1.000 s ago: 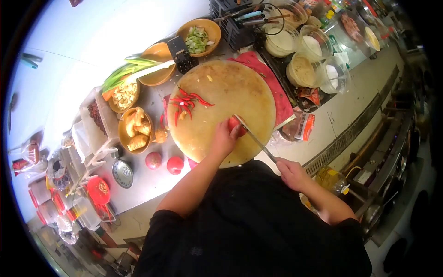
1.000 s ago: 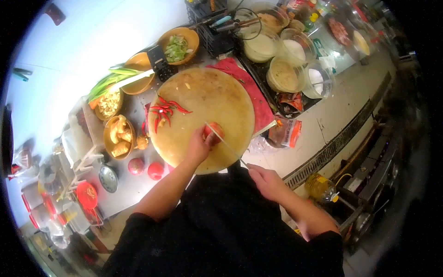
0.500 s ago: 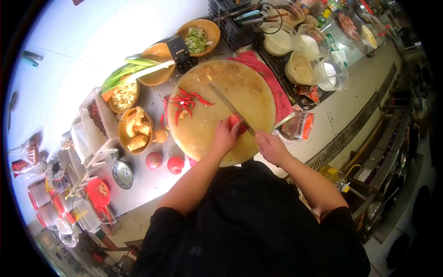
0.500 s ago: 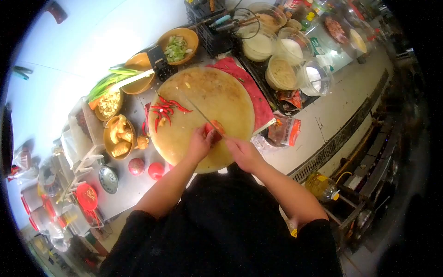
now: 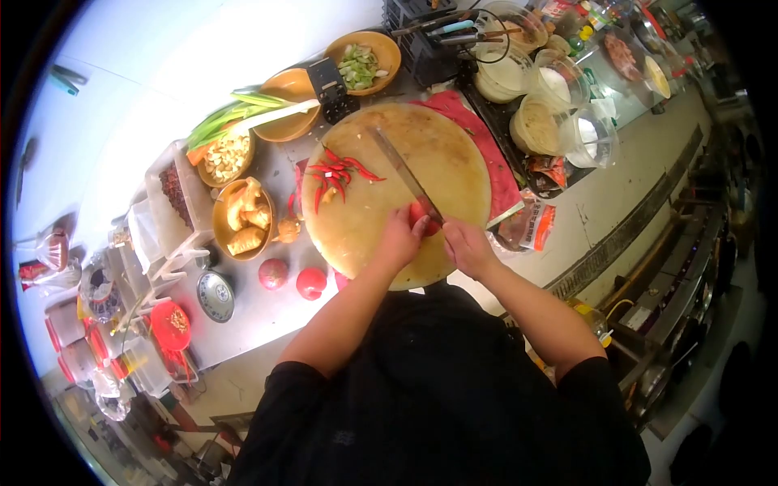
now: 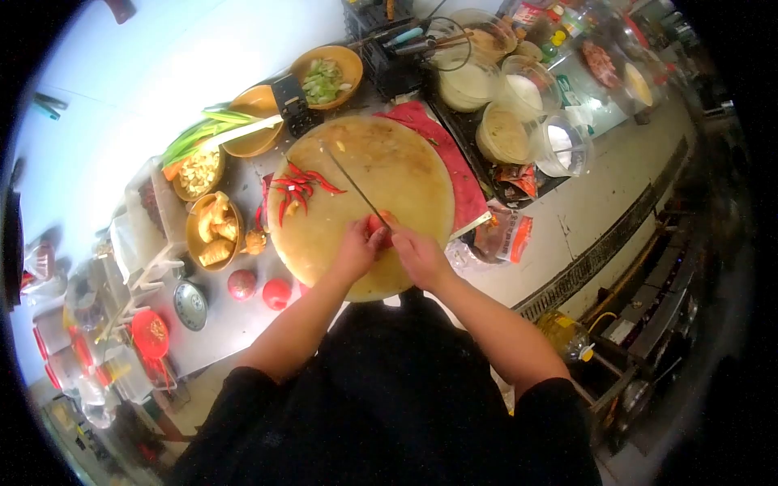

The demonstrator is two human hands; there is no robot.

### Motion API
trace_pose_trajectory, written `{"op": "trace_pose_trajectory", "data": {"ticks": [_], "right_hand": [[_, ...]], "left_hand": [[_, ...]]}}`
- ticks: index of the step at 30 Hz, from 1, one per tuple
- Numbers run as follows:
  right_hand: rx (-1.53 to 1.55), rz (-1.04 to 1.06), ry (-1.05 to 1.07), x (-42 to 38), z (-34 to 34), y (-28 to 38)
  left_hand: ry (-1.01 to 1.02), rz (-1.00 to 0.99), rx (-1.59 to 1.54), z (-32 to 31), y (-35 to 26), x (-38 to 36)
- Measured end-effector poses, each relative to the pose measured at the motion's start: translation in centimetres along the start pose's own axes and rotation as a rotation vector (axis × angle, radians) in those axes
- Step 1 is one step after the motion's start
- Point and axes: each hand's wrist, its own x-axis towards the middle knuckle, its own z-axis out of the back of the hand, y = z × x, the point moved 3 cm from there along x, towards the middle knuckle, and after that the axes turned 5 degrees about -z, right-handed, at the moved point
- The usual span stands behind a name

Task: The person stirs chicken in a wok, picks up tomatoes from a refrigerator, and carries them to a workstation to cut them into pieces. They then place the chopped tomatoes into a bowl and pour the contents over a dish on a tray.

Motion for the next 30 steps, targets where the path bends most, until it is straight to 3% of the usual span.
{"op": "trace_pose_trajectory", "data": {"ticks": [1,3,4,6,9,15,17,20,24,27,30], "right_hand": [[-0.002,-0.001,-0.001,-0.6,0.4,0.4],[-0.33,-0.286,0.1,-2.8,1.4,0.0],[-0.332,-0.288,0.096,-4.0,1.7,-0.3],[-0.224,-0.509,0.054,-6.7,2.3,-1.4],[-0.298,-0.487,0.034,-8.2,2.9,-1.4],[-0.36,-0.347,0.084,-3.2,0.7,1.1],[-0.362,-0.359,0.055,-3.6,0.6,1.1],[-0.417,-0.402,0.023,-5.8,1.8,-0.5],[-0.504,-0.392,0.004,-9.8,2.8,-2.4],[-0.487,-0.441,0.039,-7.5,1.8,-2.5],[-0.408,-0.384,-0.004,-5.6,1.0,-2.4]], "left_hand": [[-0.001,0.0,0.002,-0.2,0.3,0.0],[0.003,0.0,0.001,-0.7,0.8,0.0],[-0.003,0.01,-0.042,-0.8,1.2,0.1],[-0.007,0.018,-0.087,-1.1,1.7,0.2],[-0.026,-0.032,0.023,-1.1,2.1,0.3],[0.04,0.106,-0.212,-1.3,4.3,0.9],[0.041,0.003,0.077,-0.2,3.0,0.7],[-0.026,-0.011,0.039,0.3,1.8,0.4],[0.04,-0.012,0.073,0.3,2.3,0.2],[0.037,-0.007,0.019,0.5,2.2,-0.6],[0.029,-0.134,0.106,1.1,2.7,-1.7]]}}
